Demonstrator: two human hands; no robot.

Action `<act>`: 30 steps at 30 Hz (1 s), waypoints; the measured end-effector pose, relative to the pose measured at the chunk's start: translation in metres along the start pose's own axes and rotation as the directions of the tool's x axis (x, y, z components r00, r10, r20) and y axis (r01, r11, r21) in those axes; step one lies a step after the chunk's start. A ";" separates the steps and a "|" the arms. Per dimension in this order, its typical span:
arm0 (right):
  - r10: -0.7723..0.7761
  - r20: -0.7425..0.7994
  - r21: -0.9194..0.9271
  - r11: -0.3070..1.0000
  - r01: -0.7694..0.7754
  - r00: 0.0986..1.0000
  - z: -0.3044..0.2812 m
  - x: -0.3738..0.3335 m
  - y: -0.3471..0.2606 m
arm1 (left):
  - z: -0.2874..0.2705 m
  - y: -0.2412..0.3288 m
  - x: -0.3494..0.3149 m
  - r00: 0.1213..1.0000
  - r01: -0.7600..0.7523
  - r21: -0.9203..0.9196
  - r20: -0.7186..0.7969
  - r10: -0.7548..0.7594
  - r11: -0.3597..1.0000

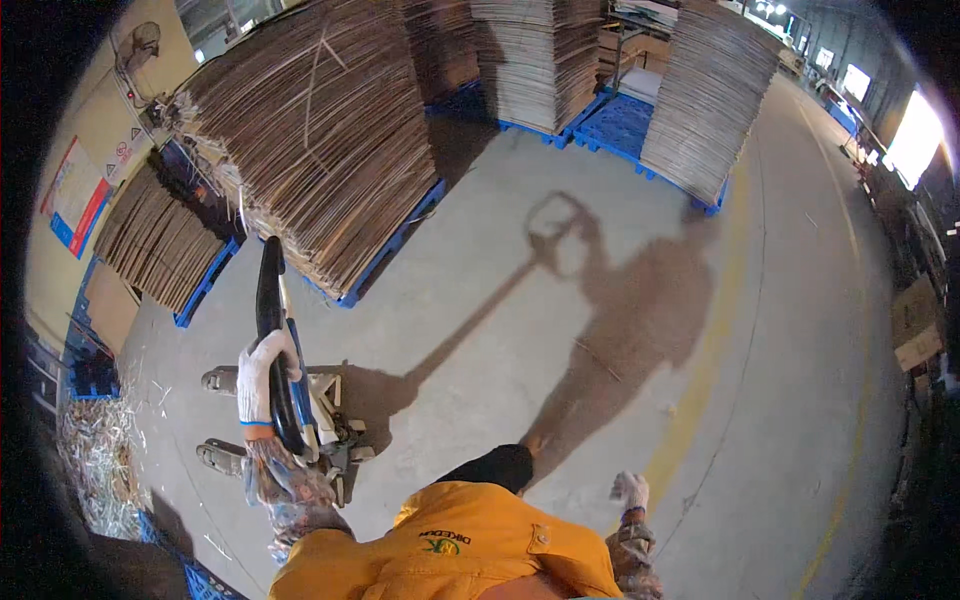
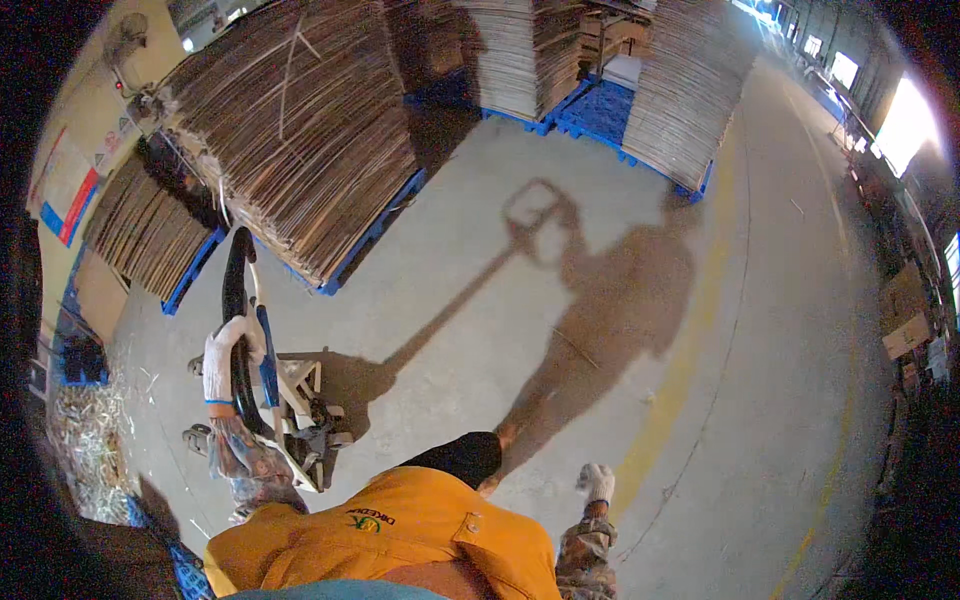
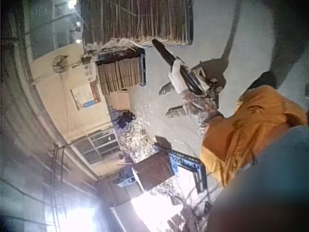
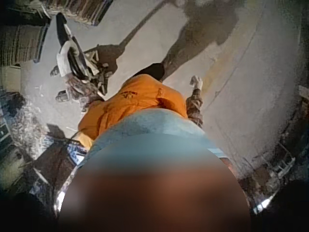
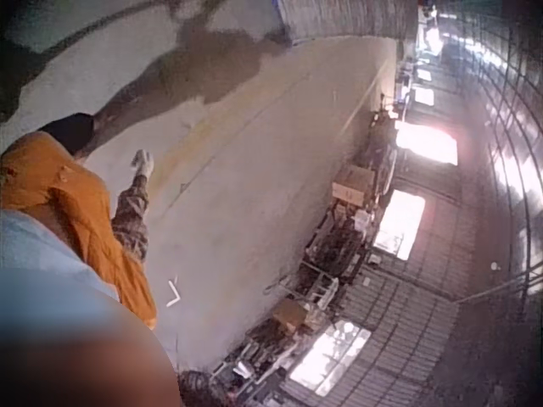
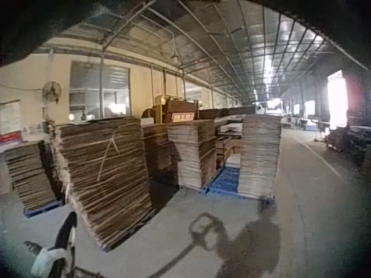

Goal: Moving stacks of cardboard using a manual pallet jack.

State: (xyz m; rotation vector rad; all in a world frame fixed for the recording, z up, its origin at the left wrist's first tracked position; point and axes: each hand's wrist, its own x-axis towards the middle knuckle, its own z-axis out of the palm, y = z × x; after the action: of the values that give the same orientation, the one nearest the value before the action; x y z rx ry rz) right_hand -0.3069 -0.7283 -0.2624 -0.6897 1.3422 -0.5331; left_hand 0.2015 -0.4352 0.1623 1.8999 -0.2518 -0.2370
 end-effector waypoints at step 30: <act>-0.071 -0.060 -0.611 0.792 0.020 0.996 -0.284 0.143 0.015 | 0.274 0.108 -0.037 0.994 0.101 -0.028 -0.049 -0.102 0.994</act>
State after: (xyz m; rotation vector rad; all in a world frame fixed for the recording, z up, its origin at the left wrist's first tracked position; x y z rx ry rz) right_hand -0.5643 -0.8594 -0.3954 -1.2453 1.5909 -0.1461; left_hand 0.0811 -0.7068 0.1745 1.8933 -0.1173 -0.2590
